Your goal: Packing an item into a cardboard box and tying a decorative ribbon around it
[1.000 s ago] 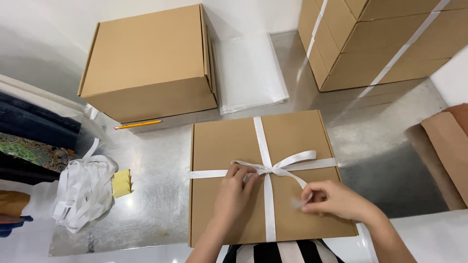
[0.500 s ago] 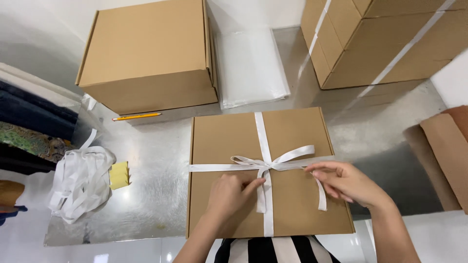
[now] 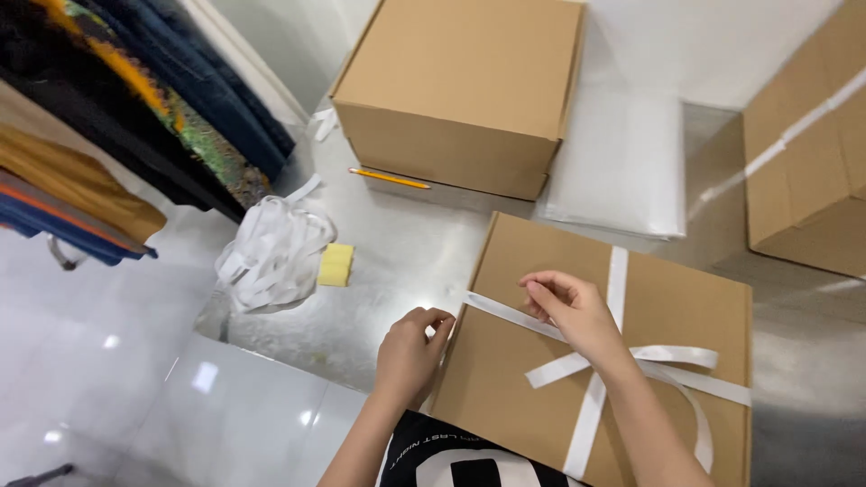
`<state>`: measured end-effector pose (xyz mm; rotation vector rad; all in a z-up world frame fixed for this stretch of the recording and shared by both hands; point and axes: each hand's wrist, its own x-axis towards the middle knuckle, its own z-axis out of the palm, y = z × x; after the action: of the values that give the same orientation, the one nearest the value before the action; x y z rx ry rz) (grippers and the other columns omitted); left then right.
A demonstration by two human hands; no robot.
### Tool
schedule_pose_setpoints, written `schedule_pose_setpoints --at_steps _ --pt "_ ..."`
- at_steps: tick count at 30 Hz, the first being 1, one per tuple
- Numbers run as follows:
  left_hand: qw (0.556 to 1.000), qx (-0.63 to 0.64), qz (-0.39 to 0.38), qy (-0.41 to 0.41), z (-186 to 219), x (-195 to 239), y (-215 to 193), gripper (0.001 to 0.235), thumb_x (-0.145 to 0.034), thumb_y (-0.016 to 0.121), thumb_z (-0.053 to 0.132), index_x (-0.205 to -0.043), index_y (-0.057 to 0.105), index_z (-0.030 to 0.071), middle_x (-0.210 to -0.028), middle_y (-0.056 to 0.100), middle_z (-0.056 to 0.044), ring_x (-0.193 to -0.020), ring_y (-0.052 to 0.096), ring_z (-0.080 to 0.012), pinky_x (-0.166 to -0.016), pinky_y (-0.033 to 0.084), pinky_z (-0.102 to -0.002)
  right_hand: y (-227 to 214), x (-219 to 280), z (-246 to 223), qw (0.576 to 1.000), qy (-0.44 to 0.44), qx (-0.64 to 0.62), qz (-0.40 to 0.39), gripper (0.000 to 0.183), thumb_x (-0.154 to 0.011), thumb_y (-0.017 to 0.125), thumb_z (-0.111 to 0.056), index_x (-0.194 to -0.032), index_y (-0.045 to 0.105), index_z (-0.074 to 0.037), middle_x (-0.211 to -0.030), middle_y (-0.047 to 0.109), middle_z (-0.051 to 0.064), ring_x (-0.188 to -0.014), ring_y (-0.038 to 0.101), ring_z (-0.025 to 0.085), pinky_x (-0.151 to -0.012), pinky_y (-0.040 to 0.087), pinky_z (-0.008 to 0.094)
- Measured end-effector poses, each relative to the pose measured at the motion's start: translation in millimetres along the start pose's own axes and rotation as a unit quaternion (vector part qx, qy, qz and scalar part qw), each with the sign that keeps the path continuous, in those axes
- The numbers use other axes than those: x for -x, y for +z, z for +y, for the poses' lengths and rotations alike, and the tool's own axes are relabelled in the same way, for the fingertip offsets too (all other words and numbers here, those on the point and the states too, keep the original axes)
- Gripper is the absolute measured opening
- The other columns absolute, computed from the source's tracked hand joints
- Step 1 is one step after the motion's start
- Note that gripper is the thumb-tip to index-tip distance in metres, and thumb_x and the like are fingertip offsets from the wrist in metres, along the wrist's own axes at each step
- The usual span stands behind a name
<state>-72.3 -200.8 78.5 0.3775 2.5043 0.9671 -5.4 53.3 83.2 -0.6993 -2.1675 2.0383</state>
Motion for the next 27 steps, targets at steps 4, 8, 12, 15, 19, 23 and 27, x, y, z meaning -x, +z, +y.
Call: schedule_pose_setpoints --at_steps 4,8,12,15,19,23,27 --pt "0.994 0.052 0.071 -0.059 -72 -16 -32 0.024 -0.102 0.069 0.027 -0.118 0.079 0.014 -0.113 0.077 -0.008 -0.090 0.079 -0.0312 -0.078 0.064 -0.042 66 -55 -9 0.999 -0.007 0.034 -0.033 0.023 -0.103 0.070 -0.017 -0.123 0.081 -0.011 -0.086 0.079 0.009 -0.073 0.068 0.015 -0.064 0.056 0.027" --pt "0.985 -0.008 0.143 -0.097 -125 -39 -77 0.023 -0.102 0.065 0.023 -0.119 0.079 0.018 -0.118 0.072 -0.005 -0.105 0.073 -0.0316 -0.088 0.062 -0.046 118 -139 13 0.987 -0.065 0.146 -0.038 0.038 -0.098 0.073 -0.015 -0.136 0.074 -0.015 -0.122 0.078 0.006 -0.101 0.073 0.020 -0.083 0.060 0.035" --pt "0.981 -0.048 0.180 -0.052 -156 -60 -106 0.019 -0.100 0.069 0.020 -0.116 0.078 0.016 -0.115 0.069 -0.007 -0.113 0.067 -0.0328 -0.093 0.061 -0.045 162 -229 49 0.951 -0.075 0.296 -0.037 0.052 -0.098 0.070 -0.018 -0.150 0.065 -0.015 -0.150 0.064 0.015 -0.117 0.073 0.031 -0.095 0.059 0.045" --pt "0.983 -0.063 0.175 -0.008 -179 -82 -113 0.024 -0.095 0.072 0.016 -0.119 0.077 0.013 -0.115 0.065 -0.008 -0.113 0.063 -0.0337 -0.092 0.061 -0.047 195 -251 32 0.947 -0.029 0.318 -0.048 0.058 -0.101 0.064 -0.017 -0.158 0.055 -0.013 -0.166 0.045 0.014 -0.130 0.065 0.034 -0.105 0.055 0.047" --pt "0.974 -0.140 0.173 0.036 -217 -118 -106 0.028 -0.085 0.082 0.022 -0.113 0.076 0.022 -0.111 0.059 -0.002 -0.108 0.062 -0.0281 -0.086 0.060 -0.040 234 -256 14 0.938 -0.049 0.341 -0.049 0.061 -0.100 0.067 -0.016 -0.157 0.051 0.001 -0.167 0.037 0.026 -0.148 0.046 0.047 -0.119 0.045 0.054" --pt "0.968 -0.192 0.139 0.081 -232 -137 -106 0.022 -0.081 0.086 0.025 -0.102 0.079 0.022 -0.108 0.057 0.000 -0.107 0.059 -0.0266 -0.085 0.056 -0.037 244 -281 45 0.922 -0.072 0.380 -0.032 0.059 -0.099 0.068 -0.016 -0.153 0.053 0.002 -0.157 0.043 0.028 -0.143 0.050 0.049 -0.117 0.044 0.056" --pt "0.967 -0.196 0.115 0.115 -245 -151 -102 0.017 -0.075 0.091 0.027 -0.089 0.081 0.022 -0.104 0.057 0.002 -0.107 0.058 -0.0246 -0.085 0.053 -0.035 253 -264 49 0.893 -0.037 0.448 0.027 0.036 -0.100 0.067 -0.027 -0.134 0.069 -0.016 -0.133 0.058 0.015 -0.121 0.067 0.047 -0.101 0.057 0.058"
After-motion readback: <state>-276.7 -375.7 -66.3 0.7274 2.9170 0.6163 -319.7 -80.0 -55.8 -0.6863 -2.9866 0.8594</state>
